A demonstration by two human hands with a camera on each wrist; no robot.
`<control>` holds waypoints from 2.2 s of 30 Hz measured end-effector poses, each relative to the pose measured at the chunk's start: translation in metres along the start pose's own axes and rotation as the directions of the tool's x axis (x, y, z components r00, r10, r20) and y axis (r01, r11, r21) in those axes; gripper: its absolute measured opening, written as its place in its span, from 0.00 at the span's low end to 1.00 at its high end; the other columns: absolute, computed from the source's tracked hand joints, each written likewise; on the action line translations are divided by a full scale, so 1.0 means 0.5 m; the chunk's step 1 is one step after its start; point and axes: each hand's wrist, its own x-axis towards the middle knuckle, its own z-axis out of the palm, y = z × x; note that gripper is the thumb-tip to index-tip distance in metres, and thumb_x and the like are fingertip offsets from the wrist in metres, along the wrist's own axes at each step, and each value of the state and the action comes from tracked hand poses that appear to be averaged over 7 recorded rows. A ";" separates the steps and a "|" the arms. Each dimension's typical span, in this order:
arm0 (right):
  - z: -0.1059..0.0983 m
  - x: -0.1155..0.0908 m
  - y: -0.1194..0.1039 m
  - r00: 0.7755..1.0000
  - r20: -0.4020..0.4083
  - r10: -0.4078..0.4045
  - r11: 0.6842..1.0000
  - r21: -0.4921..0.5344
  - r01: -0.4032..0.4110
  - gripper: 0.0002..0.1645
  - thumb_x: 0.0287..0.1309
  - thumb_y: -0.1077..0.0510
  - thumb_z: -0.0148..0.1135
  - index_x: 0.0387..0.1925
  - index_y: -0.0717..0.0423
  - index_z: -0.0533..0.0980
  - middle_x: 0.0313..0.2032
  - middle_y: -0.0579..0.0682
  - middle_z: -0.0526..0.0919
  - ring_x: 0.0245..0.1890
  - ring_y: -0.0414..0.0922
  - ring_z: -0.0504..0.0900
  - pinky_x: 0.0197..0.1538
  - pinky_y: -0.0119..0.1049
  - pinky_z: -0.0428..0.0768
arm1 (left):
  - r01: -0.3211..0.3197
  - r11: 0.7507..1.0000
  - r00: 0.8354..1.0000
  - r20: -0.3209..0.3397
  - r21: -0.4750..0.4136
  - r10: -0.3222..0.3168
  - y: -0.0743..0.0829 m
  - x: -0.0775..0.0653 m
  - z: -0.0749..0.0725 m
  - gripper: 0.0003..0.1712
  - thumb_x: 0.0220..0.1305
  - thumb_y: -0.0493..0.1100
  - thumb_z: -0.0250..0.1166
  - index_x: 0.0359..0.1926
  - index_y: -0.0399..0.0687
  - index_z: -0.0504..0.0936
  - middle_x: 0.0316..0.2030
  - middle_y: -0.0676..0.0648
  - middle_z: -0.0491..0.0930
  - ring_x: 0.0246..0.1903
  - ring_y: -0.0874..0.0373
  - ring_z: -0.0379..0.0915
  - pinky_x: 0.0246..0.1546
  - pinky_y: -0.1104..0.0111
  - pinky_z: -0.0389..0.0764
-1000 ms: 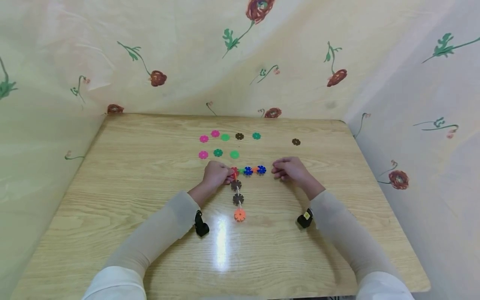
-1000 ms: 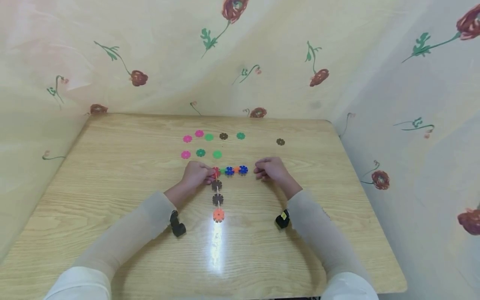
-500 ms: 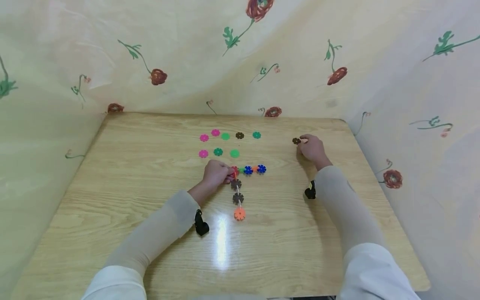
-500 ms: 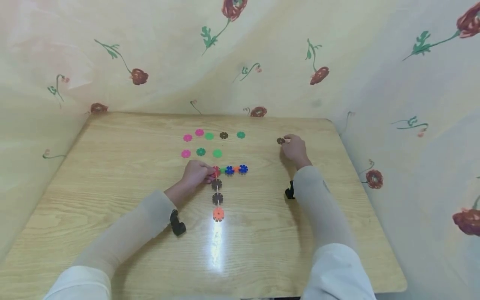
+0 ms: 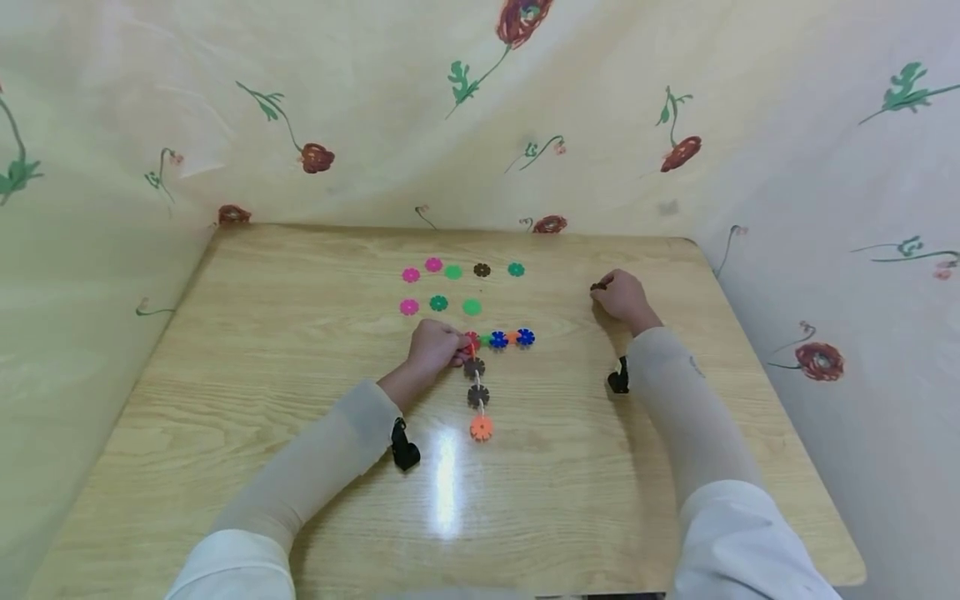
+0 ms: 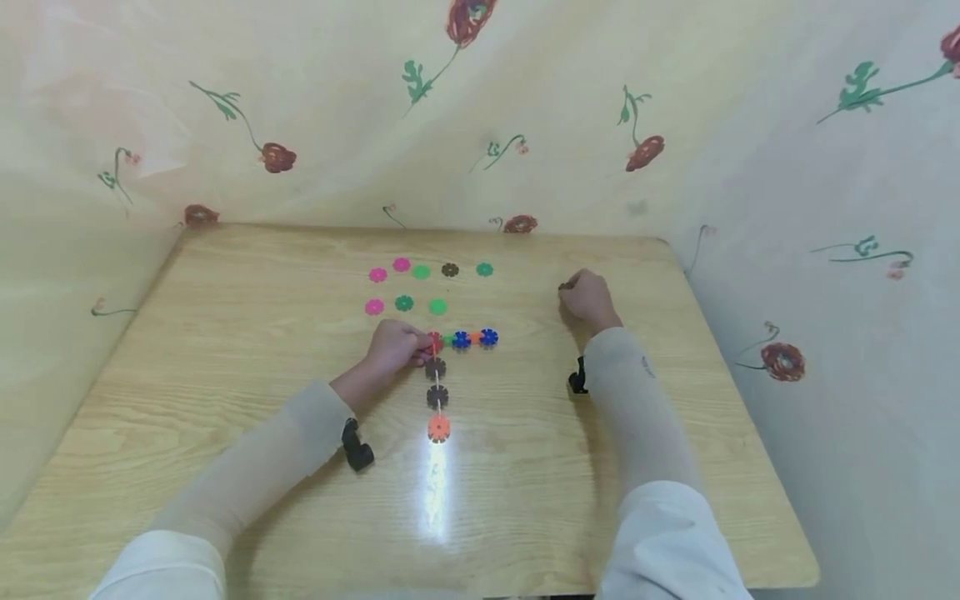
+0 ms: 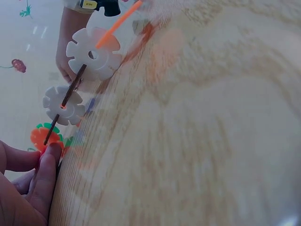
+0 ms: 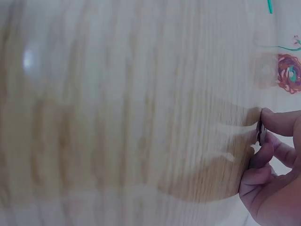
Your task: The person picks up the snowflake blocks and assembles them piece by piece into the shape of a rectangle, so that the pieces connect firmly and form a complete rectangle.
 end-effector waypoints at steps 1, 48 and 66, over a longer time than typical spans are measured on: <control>-0.001 -0.002 0.000 1.000 0.006 0.006 1.000 0.003 -0.006 0.25 0.72 0.54 0.55 0.57 0.73 0.69 0.53 0.71 0.74 0.56 0.66 0.72 0.61 0.60 0.71 | 0.000 1.000 1.000 0.001 0.003 0.000 0.000 0.000 0.000 0.06 0.61 0.31 0.69 0.38 0.33 0.88 0.27 0.41 0.86 0.18 0.61 0.79 0.19 0.73 0.82; 0.105 -0.156 -0.095 0.974 0.034 -0.226 0.959 0.186 0.216 0.07 0.61 0.66 0.68 0.38 0.59 0.77 0.39 0.55 0.82 0.41 0.51 0.79 0.44 0.44 0.78 | -0.003 1.000 1.000 0.013 -0.012 0.004 -0.010 -0.003 0.000 0.06 0.62 0.32 0.69 0.39 0.33 0.88 0.27 0.41 0.86 0.19 0.60 0.80 0.20 0.73 0.82; 0.121 -0.152 -0.115 0.964 0.049 -0.263 0.952 0.173 0.251 0.06 0.62 0.66 0.68 0.40 0.60 0.79 0.40 0.55 0.83 0.42 0.51 0.80 0.45 0.46 0.80 | -0.017 1.000 1.000 0.017 -0.008 0.017 -0.006 -0.005 -0.003 0.07 0.62 0.32 0.68 0.39 0.32 0.88 0.27 0.41 0.86 0.19 0.61 0.79 0.20 0.74 0.82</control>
